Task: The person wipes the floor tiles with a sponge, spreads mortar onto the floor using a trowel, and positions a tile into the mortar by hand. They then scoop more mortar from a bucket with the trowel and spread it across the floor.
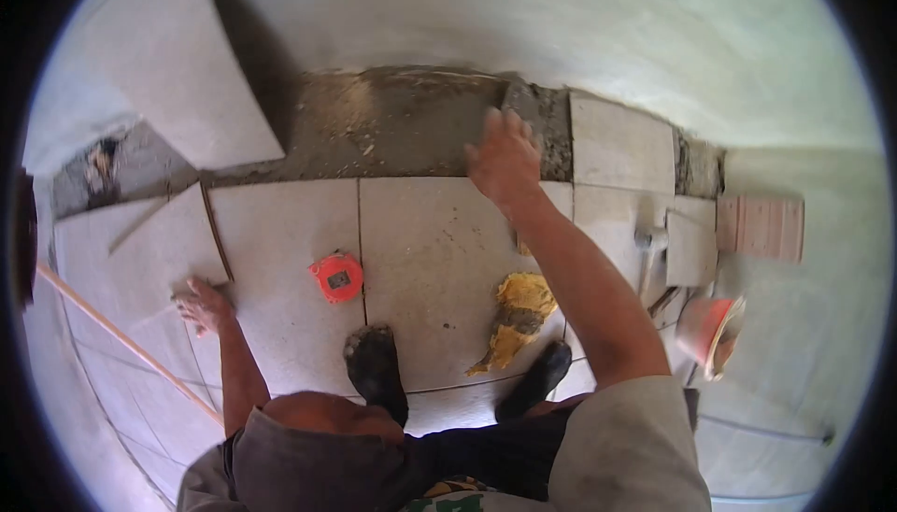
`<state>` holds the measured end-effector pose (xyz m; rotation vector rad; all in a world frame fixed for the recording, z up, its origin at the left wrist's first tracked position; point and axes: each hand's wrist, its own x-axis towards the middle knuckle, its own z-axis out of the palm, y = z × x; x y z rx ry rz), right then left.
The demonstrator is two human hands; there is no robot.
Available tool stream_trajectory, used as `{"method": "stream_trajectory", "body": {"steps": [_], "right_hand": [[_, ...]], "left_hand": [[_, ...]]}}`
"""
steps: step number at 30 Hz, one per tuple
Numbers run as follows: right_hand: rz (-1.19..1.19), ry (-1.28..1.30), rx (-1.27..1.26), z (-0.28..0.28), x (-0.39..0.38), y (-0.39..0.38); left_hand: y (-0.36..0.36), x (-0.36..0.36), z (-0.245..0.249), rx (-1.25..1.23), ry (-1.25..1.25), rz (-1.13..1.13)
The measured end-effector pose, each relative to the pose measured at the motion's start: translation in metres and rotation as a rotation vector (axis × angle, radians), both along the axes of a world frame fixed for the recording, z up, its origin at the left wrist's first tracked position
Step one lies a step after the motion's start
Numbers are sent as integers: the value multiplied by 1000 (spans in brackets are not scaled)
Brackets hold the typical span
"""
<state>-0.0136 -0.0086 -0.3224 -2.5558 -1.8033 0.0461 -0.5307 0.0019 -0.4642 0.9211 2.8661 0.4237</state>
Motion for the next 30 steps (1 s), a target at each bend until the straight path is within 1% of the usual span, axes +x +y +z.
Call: {"method": "stream_trajectory", "body": {"steps": [2,4,5,6,7,8,9,10,11,12,13,14,15,17,18,19,20,21,22,23,25,26,27,28,29,30], "right_hand": [[-347,129,-65,-27,21,-39],[-370,166,-34,-44,28,-64],[-400,219,-24,-51,29,-73],[-412,227,-7,-56,33,-74],[-352,219,-22,-60,41,-72],[-299,208,-41,-61,48,-73],[-324,207,-26,-55,54,-71],[-283,231,8,-42,60,-68],[-235,250,39,-26,69,-68],[-247,242,48,-10,79,-71],[-141,173,76,5,88,-73],[-35,108,103,18,95,-75],[-45,110,115,28,109,-77],[92,-25,-1,44,141,-88],[84,-13,2,64,149,-94],[30,-2,-218,92,155,-97],[-23,10,-434,105,163,-103],[-30,22,-423,104,173,-114],[-35,13,-362,103,184,-127],[-42,4,-302,102,190,-139],[-81,47,-261,98,196,-161],[-109,80,-228,95,197,-173],[-127,95,-222,89,198,-185],[-119,128,-162,82,197,-197],[-114,156,-102,75,196,-208],[-139,167,-99,69,194,-219]], "left_hand": [[-9,33,41,37,10,-65],[-19,67,59,244,121,-602],[-17,81,59,410,-8,-919],[-25,110,67,365,-151,-1037],[-34,144,81,132,-92,-1056],[-44,171,93,120,-141,-1156],[-50,190,96,78,-193,-1241],[-53,202,99,87,-195,-1267],[-57,212,103,-4,-217,-1344],[-63,221,106,-97,-235,-1414],[-67,223,102,-144,-102,-1457],[-71,224,99,-136,-95,-1467],[-72,225,99,-139,-97,-1451],[-72,229,103,-152,-85,-1449],[-73,230,106,-160,-89,-1411],[-73,230,110,-163,-92,-1369],[-73,228,108,-163,-78,-1374],[-72,223,104,-189,-7,-1363],[-70,219,101,-217,65,-1354],[-68,219,105,-218,81,-1366],[-64,222,112,-443,190,-1350],[-63,221,113,-447,207,-1361],[-59,220,112,-488,176,-1338],[-56,219,113,-528,147,-1320],[-54,218,113,-531,166,-1343],[-55,215,113,-591,284,-1330]]}}
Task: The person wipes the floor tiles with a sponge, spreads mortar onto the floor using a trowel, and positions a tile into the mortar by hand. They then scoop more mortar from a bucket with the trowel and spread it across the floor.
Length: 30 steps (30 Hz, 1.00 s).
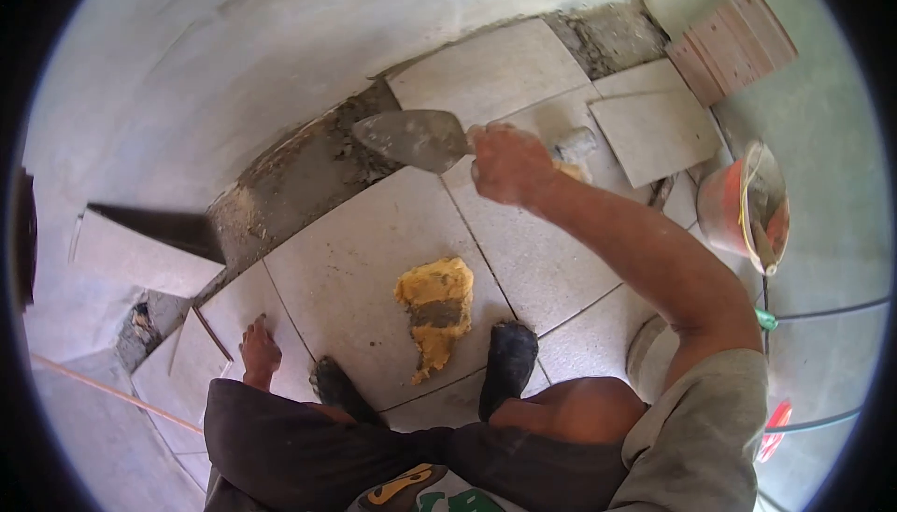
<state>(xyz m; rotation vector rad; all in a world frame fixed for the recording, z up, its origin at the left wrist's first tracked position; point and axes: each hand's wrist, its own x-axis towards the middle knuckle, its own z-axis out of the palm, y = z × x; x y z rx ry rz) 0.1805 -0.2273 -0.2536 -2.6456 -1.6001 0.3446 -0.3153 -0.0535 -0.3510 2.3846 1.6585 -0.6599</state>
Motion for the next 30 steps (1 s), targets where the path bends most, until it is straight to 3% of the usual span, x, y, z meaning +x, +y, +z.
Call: {"method": "stream_trajectory", "body": {"steps": [1,5,7,9,13,14,16,20,24,26,28,30], "right_hand": [[-15,67,7,-6,-4,-9],[-140,222,59,-34,-18,-32],[-201,257,39,-42,-16,-35],[-263,287,26,-50,-9,-37],[-362,282,105,-66,21,-49],[-362,211,145,-69,28,-54],[-373,143,173,-73,45,-65],[-436,-39,207,-95,77,-85],[-574,181,140,-95,99,-94],[-570,312,161,-99,103,-94],[-584,244,258,-112,100,-92],[-615,256,240,-109,99,-87]], "left_hand": [[1,0,0,21,117,-19],[24,12,1,66,161,-33],[43,50,6,5,-149,-82],[57,104,13,-115,-350,-298],[24,237,68,-335,-481,-720],[16,263,75,-346,-476,-732],[6,312,81,-447,-299,-993],[-38,388,56,-398,-120,-1172],[-117,382,19,-567,-181,-1197],[-143,360,15,-605,-126,-1066],[-153,336,13,-448,-354,-1128],[-141,318,-3,-470,-270,-1125]]}}
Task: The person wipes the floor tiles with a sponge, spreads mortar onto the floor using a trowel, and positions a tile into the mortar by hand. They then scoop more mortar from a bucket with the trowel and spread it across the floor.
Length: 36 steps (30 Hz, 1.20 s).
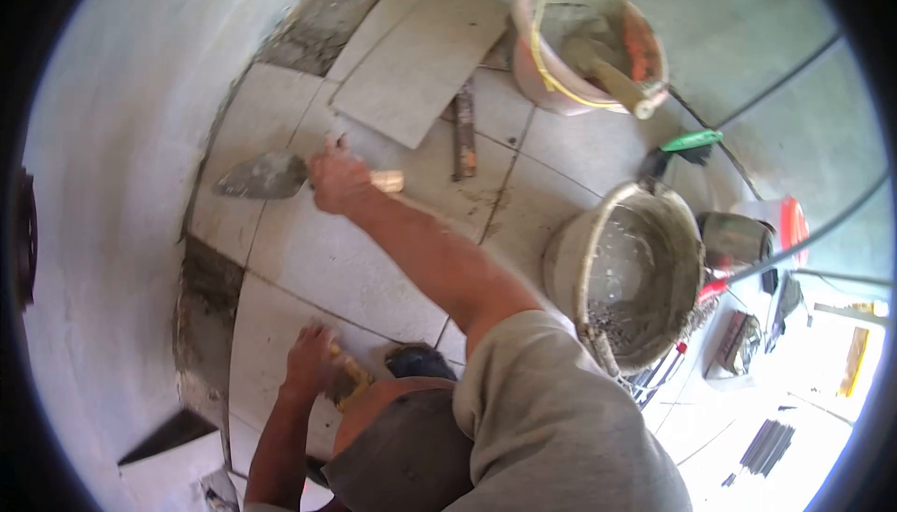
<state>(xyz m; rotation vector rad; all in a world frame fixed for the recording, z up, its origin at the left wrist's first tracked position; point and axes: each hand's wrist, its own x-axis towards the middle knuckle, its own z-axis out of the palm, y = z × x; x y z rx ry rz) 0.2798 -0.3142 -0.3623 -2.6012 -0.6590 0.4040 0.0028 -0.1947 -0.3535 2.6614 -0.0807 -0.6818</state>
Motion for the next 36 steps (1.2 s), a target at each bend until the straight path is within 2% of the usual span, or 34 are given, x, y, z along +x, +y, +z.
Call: {"method": "stream_trajectory", "body": {"steps": [2,4,5,7,8,10,11,13,14,16,17,19,21,24,26,28,30,32,33,35,36], "right_hand": [[-3,31,-41,9,-9,-19],[17,142,-10,29,-25,-36],[-1,140,-16,28,-35,-47],[-84,73,13,26,-61,-75],[-112,76,4,26,-71,-87],[-187,53,-37,29,-90,-108],[-212,58,-50,33,-96,-117],[-249,50,-40,43,-110,-133],[-273,52,-62,47,-117,-138],[-373,-96,68,60,-129,-146],[-392,-94,48,71,-134,-152],[-576,249,51,120,-137,-161],[-687,194,75,144,-146,-185],[-896,-42,196,183,-163,-235],[-1003,-242,85,216,-176,-272],[-1219,-130,171,237,-189,-315],[-1431,-59,112,223,-210,-382],[-1578,-164,125,210,-235,-417],[-1597,-168,118,200,-253,-439],[-1696,32,224,172,-291,-477],[-1570,-38,182,155,-307,-484]], "left_hand": [[3,-9,9,126,167,-33],[16,-30,1,96,316,3],[20,-39,-2,92,312,-16],[31,-47,-7,286,596,-314],[36,-48,-11,285,594,-344],[41,-46,-15,163,435,-269],[42,-41,-20,156,438,-296],[25,-9,-16,91,326,-135],[16,6,-12,72,327,-161],[-5,36,-5,-296,259,107],[-19,48,-3,-311,269,86],[-49,67,2,-642,165,142],[-87,76,-5,-829,196,263],[-136,96,20,-894,343,229],[-161,104,34,-1029,383,206],[-180,117,45,-1015,379,133],[-201,130,58,-1004,382,54],[-225,142,69,-1084,329,92],[-237,149,70,-1136,334,87],[-263,164,72,-1170,344,100],[-274,170,72,-1204,337,132]]}}
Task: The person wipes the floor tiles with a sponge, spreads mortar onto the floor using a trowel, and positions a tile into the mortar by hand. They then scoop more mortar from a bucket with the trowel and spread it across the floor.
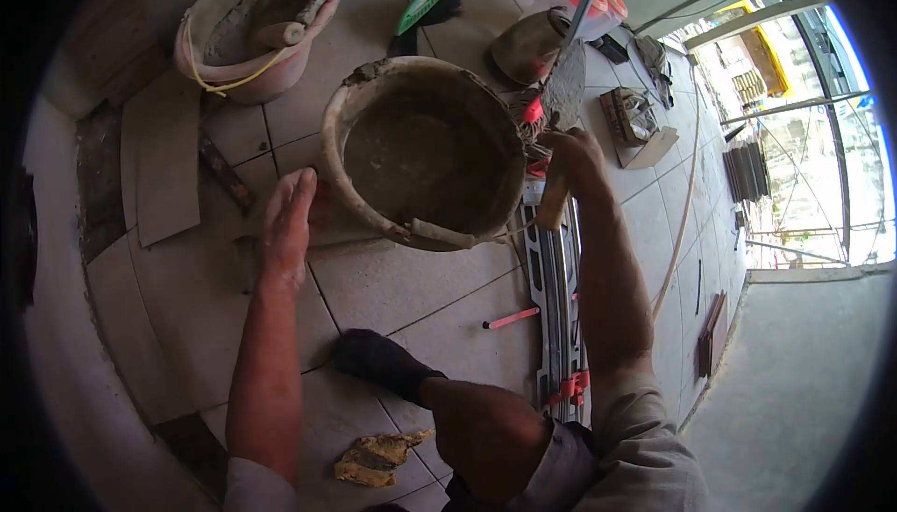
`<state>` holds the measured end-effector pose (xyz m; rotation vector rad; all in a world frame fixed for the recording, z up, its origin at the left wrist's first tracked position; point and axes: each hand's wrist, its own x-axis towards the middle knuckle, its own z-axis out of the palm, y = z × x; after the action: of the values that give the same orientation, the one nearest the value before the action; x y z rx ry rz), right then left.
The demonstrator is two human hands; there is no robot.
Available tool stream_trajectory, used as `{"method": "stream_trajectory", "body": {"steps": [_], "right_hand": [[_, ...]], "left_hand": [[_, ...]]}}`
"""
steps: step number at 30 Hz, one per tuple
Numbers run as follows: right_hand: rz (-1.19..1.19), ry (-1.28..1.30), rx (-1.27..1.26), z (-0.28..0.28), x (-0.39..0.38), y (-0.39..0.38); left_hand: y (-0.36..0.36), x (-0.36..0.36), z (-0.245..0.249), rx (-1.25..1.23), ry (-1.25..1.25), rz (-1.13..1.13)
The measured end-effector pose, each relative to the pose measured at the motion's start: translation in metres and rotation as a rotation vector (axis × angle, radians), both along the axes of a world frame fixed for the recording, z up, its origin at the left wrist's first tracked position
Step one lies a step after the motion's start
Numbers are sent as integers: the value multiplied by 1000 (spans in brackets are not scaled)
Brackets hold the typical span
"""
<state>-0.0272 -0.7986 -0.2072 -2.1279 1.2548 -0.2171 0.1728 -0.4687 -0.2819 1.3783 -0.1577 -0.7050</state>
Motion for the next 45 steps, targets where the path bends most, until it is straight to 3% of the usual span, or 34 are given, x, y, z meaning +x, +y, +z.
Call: {"method": "stream_trajectory", "body": {"steps": [2,4,5,6,8,15,17,18,19,21,23,24,25,26,27,28,30,32,34,35,36,38,40,41,45], "right_hand": [[116,-479,525,-49,-33,-30],[-302,-419,753,-26,-4,12],[-393,-358,731,-32,1,14],[-277,-355,573,-29,5,26],[-473,-496,817,-44,4,15],[-361,-432,403,-39,10,27],[36,-334,123,-86,-14,0],[-435,-352,466,-23,20,42],[-227,-313,284,-31,5,39],[-231,-447,402,-6,6,53],[-77,-208,240,18,-12,37],[-261,-367,355,42,12,63],[-257,-317,334,51,1,54],[-232,-358,435,60,-10,44],[-37,-338,334,73,6,67],[-13,-335,349,75,25,80],[-15,-321,339,92,40,125],[-74,-372,295,94,56,167],[173,-234,347,84,62,181],[200,-302,428,81,71,207],[222,-255,264,73,73,224],[201,-262,277,58,84,268],[388,-129,472,61,100,302],[355,-178,583,48,109,313],[508,-136,654,40,110,365]], "left_hand": [[-14,19,-4,-10,-2,-44],[-37,32,-10,38,18,-22],[-46,35,-12,103,40,36],[-50,40,-6,-48,27,-52],[-57,54,-17,-16,22,-93],[-71,69,-3,-102,32,-248],[-62,63,4,-95,-54,-199],[-60,61,-1,-23,23,-150],[-64,43,-10,128,58,198],[-42,37,11,88,-51,46],[-21,33,32,38,-183,48],[-9,34,36,57,-182,38],[2,32,46,25,-167,48],[21,32,56,54,-179,88],[35,30,66,57,-142,67],[43,32,68,54,-100,36],[84,17,71,20,-103,92],[127,-2,75,-126,7,285],[158,-26,91,-71,112,577],[186,-34,79,-83,98,630],[215,-41,62,-99,81,682],[256,-51,51,-172,111,767],[291,-58,47,-258,133,887],[298,-58,50,-184,167,967],[354,-72,30,-110,141,1139]]}}
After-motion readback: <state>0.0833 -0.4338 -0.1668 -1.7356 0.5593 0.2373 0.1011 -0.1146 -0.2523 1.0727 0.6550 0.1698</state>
